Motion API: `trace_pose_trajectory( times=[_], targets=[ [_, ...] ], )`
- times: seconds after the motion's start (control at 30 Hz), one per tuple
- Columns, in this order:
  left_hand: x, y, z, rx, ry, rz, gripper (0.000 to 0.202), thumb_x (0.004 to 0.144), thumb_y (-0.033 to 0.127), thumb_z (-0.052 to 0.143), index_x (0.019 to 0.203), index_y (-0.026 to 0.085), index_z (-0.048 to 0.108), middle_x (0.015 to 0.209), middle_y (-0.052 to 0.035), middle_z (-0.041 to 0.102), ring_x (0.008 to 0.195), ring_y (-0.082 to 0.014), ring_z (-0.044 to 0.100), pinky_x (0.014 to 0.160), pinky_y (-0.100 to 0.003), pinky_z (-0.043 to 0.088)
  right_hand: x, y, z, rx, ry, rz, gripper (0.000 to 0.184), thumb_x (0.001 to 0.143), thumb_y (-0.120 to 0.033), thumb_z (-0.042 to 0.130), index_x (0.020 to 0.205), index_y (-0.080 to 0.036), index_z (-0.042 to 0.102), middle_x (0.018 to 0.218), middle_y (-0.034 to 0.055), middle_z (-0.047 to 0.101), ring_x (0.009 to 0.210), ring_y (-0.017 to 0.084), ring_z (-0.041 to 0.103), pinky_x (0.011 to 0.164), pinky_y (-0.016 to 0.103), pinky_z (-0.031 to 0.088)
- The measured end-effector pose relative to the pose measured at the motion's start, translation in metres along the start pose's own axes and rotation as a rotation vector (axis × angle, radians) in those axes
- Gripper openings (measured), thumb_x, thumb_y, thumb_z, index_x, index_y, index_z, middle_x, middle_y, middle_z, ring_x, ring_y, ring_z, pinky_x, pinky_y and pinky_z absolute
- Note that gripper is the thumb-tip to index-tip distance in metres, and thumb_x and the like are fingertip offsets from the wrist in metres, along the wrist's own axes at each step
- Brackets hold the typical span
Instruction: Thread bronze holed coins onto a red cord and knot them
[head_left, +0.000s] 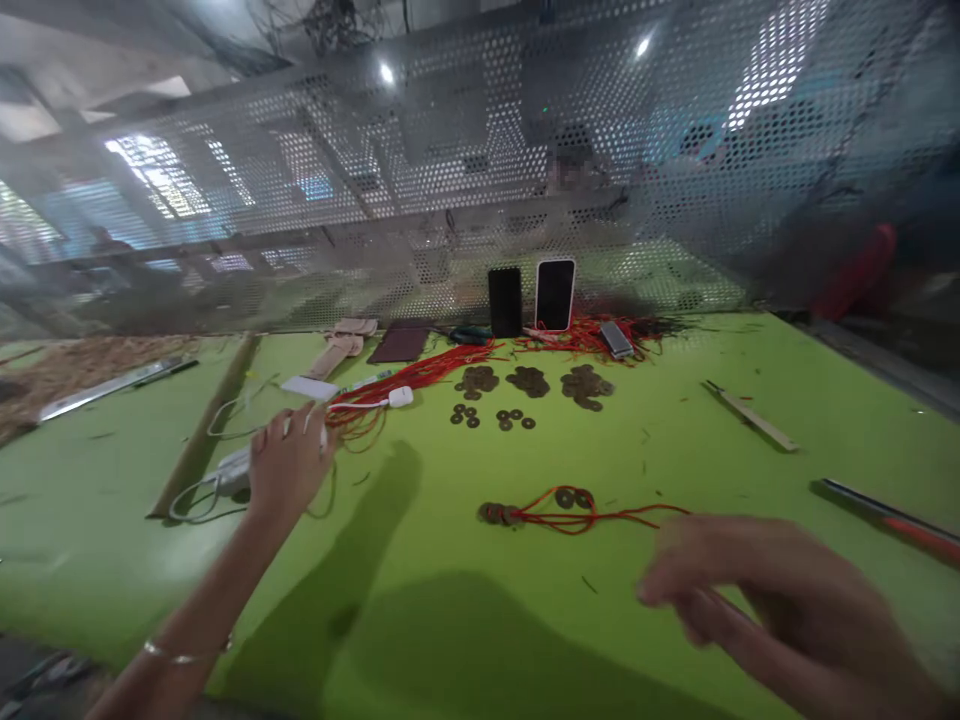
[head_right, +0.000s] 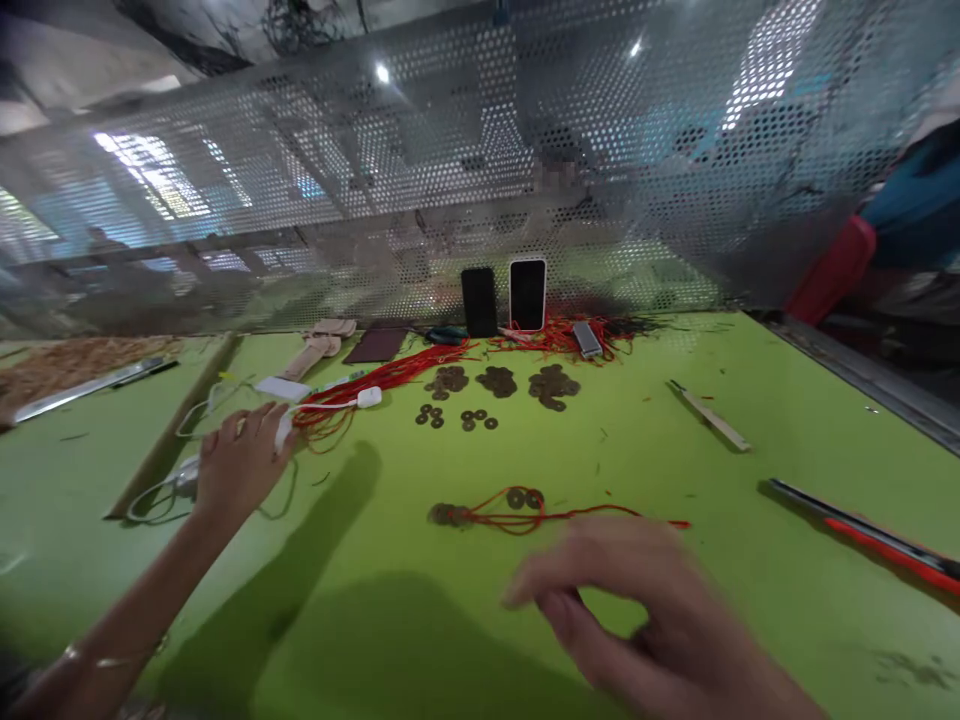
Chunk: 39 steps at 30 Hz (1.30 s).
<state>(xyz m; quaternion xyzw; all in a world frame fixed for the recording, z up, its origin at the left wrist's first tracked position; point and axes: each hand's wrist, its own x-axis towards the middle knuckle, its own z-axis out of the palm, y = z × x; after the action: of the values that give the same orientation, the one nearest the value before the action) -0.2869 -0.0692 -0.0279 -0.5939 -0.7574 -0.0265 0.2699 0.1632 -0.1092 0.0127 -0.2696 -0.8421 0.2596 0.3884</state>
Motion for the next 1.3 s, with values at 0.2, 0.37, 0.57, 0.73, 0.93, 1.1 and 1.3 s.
trace_pose_trajectory(
  times=[0.2,0.37,0.57,0.73,0.93,1.1,1.3],
  targets=[
    [-0.014,0.114,-0.062,-0.349,-0.031,0.443,0.028,0.091,0.032,0.042,0.107,0.019,0.062,0.108,-0.0059,0.067,0.098,-0.0232,0.059,0.085,-0.040,0.044,0.019,0.043,0.009,-0.042,-0.060,0.157,0.023,0.088,-0.017,0.047,0.097,-0.024,0.067,0.079,-0.0010,0.072,0.061,0.008,0.064,0.055,0.018,0.051],
    [-0.031,0.173,-0.072,-0.620,0.108,0.681,0.018,0.088,0.020,0.050,0.098,0.017,0.065,0.097,-0.0030,0.070,0.090,-0.0170,0.063,0.080,-0.032,0.048,0.006,0.085,0.004,-0.254,-0.120,0.233,0.022,0.089,-0.021,0.048,0.100,-0.020,0.067,0.093,0.0035,0.072,0.077,0.015,0.066,0.069,0.029,0.054],
    [-0.039,0.175,-0.053,-0.766,0.081,0.772,0.015,0.083,0.017,0.059,0.096,0.017,0.065,0.090,-0.0015,0.071,0.083,-0.0147,0.064,0.078,-0.030,0.050,0.005,0.089,0.011,-0.389,-0.289,0.184,0.023,0.089,-0.019,0.049,0.106,-0.018,0.065,0.096,0.0057,0.067,0.082,0.017,0.061,0.070,0.034,0.052],
    [-0.038,0.167,-0.052,-0.822,-0.031,0.786,0.013,0.083,0.024,0.061,0.094,0.018,0.066,0.087,-0.0004,0.070,0.081,-0.0145,0.063,0.075,-0.031,0.050,0.000,0.088,0.016,-0.417,-0.337,0.148,0.023,0.087,-0.017,0.053,0.106,-0.020,0.065,0.101,0.0061,0.063,0.088,0.018,0.058,0.074,0.035,0.051],
    [-0.039,0.166,-0.050,-0.858,-0.184,0.801,0.013,0.082,0.023,0.062,0.094,0.024,0.067,0.090,0.0030,0.070,0.084,-0.0137,0.062,0.076,-0.031,0.048,-0.003,0.093,0.017,-0.448,-0.385,0.119,0.020,0.088,-0.017,0.052,0.103,-0.020,0.065,0.100,0.0064,0.062,0.090,0.019,0.057,0.077,0.037,0.052],
    [-0.040,0.166,-0.048,-0.865,-0.198,0.816,0.015,0.082,0.020,0.063,0.096,0.023,0.068,0.091,0.0023,0.070,0.085,-0.0132,0.062,0.077,-0.031,0.049,-0.007,0.096,0.016,-0.465,-0.382,0.085,0.015,0.088,-0.019,0.053,0.097,-0.019,0.064,0.099,0.0061,0.061,0.091,0.018,0.056,0.078,0.038,0.051],
    [-0.039,0.167,-0.047,-0.871,-0.192,0.822,0.015,0.082,0.022,0.063,0.096,0.021,0.068,0.090,0.0020,0.071,0.083,-0.0130,0.063,0.076,-0.031,0.051,-0.007,0.091,0.012,-0.465,-0.353,-0.022,0.011,0.085,-0.016,0.057,0.094,-0.018,0.063,0.098,0.0057,0.062,0.091,0.019,0.056,0.079,0.037,0.050]
  ],
)
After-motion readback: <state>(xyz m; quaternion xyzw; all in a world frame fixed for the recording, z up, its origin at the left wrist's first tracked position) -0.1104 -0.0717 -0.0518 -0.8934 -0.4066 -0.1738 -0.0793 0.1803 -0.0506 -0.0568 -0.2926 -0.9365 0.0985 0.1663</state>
